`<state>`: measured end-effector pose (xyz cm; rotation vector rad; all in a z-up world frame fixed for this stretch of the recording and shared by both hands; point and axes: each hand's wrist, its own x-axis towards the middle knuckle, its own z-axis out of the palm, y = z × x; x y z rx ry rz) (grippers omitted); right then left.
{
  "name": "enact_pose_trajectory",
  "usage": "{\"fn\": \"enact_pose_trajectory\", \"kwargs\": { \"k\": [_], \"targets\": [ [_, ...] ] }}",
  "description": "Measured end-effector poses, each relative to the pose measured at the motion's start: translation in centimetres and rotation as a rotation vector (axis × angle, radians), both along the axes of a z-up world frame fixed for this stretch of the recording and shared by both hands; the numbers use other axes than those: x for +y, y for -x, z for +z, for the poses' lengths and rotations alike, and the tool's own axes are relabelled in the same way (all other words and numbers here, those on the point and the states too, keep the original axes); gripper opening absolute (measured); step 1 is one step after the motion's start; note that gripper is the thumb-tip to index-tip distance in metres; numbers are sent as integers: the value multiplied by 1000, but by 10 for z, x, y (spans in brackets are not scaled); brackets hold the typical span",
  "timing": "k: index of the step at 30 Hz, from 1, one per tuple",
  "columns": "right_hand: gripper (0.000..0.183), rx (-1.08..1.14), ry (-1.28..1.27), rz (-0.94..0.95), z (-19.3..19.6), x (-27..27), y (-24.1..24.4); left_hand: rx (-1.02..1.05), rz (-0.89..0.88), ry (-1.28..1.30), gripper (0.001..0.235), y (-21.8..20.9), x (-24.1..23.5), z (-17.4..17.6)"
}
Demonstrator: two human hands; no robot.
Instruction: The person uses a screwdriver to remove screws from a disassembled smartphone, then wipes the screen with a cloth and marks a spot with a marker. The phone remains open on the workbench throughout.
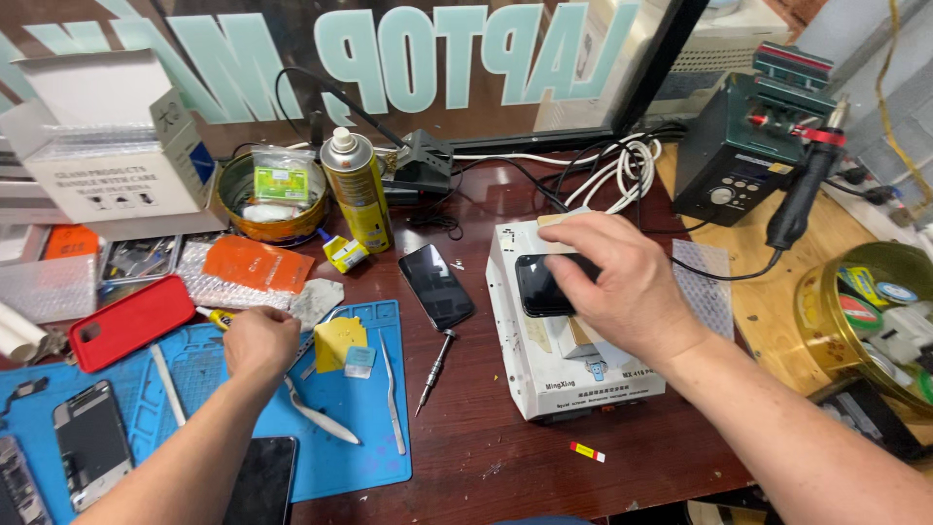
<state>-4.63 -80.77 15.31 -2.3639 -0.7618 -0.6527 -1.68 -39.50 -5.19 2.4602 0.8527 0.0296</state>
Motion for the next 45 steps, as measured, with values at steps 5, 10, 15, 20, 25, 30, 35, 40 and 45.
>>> {"fn": "enact_pose_trajectory", "kwargs": {
  "k": [5, 10, 15, 20, 25, 30, 35, 40, 45],
  "targets": [
    [24, 154, -29, 18, -1, 28, 11, 95, -205, -45, 32, -52, -1, -20],
    [24, 343, -77, -36, 0, 46, 18, 134, -316, -66, 32, -64, 5, -45],
    [25, 446, -179, -32, -10, 77, 1, -62, -352, -4, 22, -65, -3, -16],
    [36, 381, -229, 72, -32, 132, -41, -167, -402, 937, 11, -49, -62, 57],
    [23, 425, -320, 94, -44, 168, -76, -387, -398, 1494, 17, -51, -61, 123],
    [15, 509, -389, 66, -32, 185, -133, -470, -352, 1100, 44, -83, -47, 143],
    [18, 724, -737, 25, -18, 190, -174, -676, -614, 168, 92, -126, -34, 140],
    [14, 544, -524, 1, -19, 198, -192, -362, -669, 268, 96, -155, -34, 139],
    [14, 160, -172, 11, -26, 221, -200, -456, -429, 224, 74, -140, -58, 132]
  ]
}}
